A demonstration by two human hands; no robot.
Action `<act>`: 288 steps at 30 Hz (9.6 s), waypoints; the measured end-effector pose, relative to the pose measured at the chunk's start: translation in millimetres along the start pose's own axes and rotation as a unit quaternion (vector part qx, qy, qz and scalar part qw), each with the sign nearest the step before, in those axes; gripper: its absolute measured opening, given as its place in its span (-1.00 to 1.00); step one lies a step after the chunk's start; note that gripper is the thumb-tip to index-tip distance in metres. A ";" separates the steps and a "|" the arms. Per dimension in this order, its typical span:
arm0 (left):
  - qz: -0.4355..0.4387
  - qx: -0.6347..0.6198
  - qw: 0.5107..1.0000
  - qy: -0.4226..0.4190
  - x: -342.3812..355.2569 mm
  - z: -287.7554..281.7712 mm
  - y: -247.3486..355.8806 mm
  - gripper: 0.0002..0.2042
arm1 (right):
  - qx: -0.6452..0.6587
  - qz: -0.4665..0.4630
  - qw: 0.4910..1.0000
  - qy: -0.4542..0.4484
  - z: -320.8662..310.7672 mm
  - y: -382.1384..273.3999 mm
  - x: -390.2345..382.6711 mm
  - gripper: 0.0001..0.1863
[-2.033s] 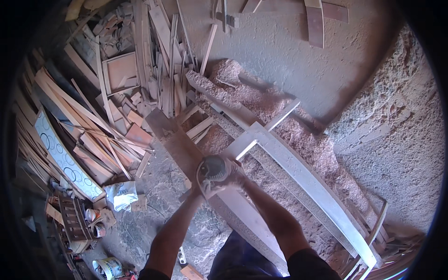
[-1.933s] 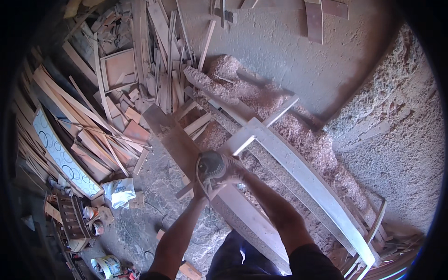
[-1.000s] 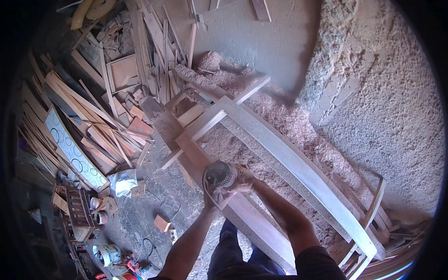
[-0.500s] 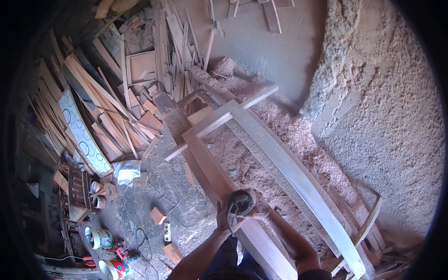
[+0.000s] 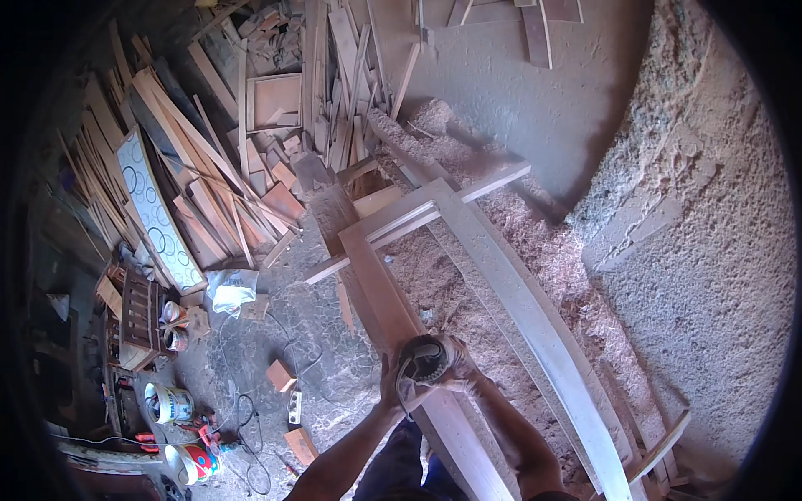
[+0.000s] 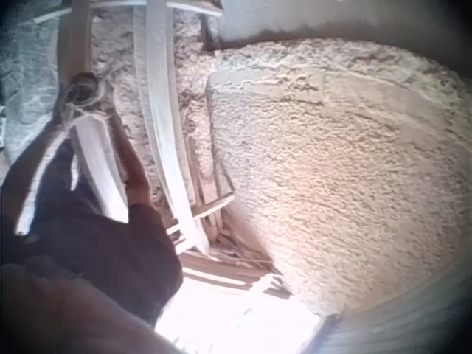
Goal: The person uses a handheld router to shape the inner edges of a wooden frame, moving the tool along the wood while holding the frame in place by hand and foot.
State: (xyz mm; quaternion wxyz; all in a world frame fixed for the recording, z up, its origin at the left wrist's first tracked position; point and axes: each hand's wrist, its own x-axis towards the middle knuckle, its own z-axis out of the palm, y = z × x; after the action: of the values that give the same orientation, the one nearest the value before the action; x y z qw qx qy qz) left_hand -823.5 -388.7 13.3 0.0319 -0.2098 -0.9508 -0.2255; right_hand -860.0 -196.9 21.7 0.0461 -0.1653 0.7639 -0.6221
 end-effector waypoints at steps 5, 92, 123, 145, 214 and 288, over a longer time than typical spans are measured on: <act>0.002 -0.252 0.968 -0.004 4.6 -0.3 -23.2 -0.19 | 0.216 0.104 0.971 0.000 10.6 18.8 4.2 -0.02; -0.229 -0.613 0.724 0.217 72.9 36.2 -80.9 -0.28 | 0.011 0.032 0.999 0.027 46.4 77.6 340.3 -0.01; -0.381 -0.655 0.637 0.144 93.2 -7.1 -67.0 -0.41 | -0.161 0.055 0.965 0.199 72.4 25.3 350.9 -0.12; -0.205 -0.342 0.897 0.189 -30.9 -7.3 -7.8 -0.54 | -0.277 0.021 0.960 0.042 16.3 -31.6 80.4 -0.02; 0.071 -0.086 0.993 0.032 -327.4 58.5 300.4 -0.21 | 0.110 0.114 0.987 0.015 -8.1 -33.7 -490.1 -0.18; -0.229 -0.262 0.897 0.271 -247.7 83.4 252.3 -0.45 | 0.248 0.035 0.968 0.016 26.8 -0.9 -141.7 -0.21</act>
State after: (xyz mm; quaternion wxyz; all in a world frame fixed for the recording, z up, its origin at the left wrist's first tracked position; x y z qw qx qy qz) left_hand -491.0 -242.7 4.9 0.1796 0.0826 -0.8338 -0.5154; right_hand -719.1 -178.1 -2.5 0.0952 -0.1118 0.5918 -0.7926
